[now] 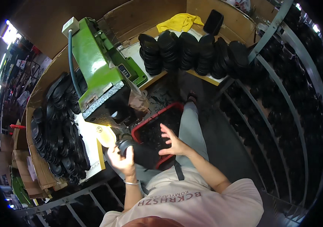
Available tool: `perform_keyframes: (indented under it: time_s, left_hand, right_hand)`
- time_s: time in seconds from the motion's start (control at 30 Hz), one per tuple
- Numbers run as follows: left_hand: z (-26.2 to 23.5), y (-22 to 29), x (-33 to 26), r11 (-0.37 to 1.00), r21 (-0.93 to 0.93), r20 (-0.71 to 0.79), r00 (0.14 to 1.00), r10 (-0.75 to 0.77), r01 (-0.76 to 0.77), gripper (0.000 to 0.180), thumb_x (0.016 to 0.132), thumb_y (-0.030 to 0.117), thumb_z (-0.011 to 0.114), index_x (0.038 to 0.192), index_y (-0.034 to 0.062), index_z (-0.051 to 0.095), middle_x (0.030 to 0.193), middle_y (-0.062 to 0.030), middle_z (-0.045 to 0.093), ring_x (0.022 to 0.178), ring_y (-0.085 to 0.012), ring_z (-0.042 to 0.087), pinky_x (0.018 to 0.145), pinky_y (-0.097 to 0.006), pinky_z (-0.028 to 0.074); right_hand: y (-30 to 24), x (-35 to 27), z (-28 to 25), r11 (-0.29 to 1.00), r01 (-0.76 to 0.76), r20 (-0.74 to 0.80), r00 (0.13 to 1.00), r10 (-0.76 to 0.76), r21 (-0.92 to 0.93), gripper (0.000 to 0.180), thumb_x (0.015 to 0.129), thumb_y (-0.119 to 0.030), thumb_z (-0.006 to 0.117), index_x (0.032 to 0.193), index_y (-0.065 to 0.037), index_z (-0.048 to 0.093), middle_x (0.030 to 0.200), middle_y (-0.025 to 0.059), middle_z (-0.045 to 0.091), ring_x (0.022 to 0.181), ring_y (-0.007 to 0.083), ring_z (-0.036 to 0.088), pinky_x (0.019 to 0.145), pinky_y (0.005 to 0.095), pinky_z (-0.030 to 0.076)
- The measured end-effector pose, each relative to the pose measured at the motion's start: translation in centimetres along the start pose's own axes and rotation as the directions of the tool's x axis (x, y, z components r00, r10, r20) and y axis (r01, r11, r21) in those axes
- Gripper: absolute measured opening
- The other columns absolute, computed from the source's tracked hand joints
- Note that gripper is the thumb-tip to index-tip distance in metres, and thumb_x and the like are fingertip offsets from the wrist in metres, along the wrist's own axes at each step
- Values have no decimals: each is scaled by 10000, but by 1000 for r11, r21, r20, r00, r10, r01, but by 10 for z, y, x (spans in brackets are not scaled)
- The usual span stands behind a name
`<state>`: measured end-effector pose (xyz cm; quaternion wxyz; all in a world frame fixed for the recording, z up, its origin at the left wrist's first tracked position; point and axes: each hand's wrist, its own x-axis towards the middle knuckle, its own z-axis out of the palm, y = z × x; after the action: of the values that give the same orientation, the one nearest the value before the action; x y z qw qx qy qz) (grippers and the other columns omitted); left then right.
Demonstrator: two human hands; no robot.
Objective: Processing shoe soles using an industrial trimming machine and stacking them on a rack.
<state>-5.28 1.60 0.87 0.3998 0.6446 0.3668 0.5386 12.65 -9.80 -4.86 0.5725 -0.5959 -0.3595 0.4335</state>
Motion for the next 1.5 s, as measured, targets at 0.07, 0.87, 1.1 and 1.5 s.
perform_keyframes:
  time_s: [0.07, 0.87, 1.1, 1.5]
  left_hand:
    - [28, 7, -7, 965, -197, 32, 985, -168, 171, 508, 722, -50, 702, 1180, -54, 484, 1145, -102, 497, 972, -170, 546, 858, -284, 467]
    - [63, 14, -1, 843, -288, 336, 872, -355, 455, 137, 792, -67, 661, 815, 25, 562, 703, 22, 563, 621, -18, 494, 554, -146, 384]
    - [74, 22, 9, 701, -483, 373, 847, -378, 525, 208, 778, -104, 641, 928, -2, 540, 848, -38, 593, 734, -62, 559, 635, -175, 459]
    - [14, 17, 40, 885, -316, 339, 911, -232, 343, 289, 750, -19, 702, 1019, -22, 599, 918, -49, 626, 839, -124, 590, 775, -258, 472]
  right_hand:
    - [6, -12, -7, 986, -82, 301, 953, 35, 143, 860, 653, -218, 836, 1357, -8, 387, 1304, 159, 466, 1176, 200, 469, 932, 330, 427]
    - [-30, -51, 5, 675, -182, -27, 958, 287, 715, 490, 699, 97, 630, 1176, 50, 524, 1138, 128, 595, 1041, 207, 580, 945, 326, 441]
    - [-49, -21, -36, 859, 169, -479, 872, 99, 484, 397, 722, 84, 631, 1091, 1, 510, 1043, 96, 595, 965, 182, 586, 895, 300, 462]
    - [-86, 40, -17, 880, 221, -339, 938, -74, 420, 352, 747, 17, 663, 1067, -14, 521, 916, 67, 624, 804, 113, 599, 754, 240, 485]
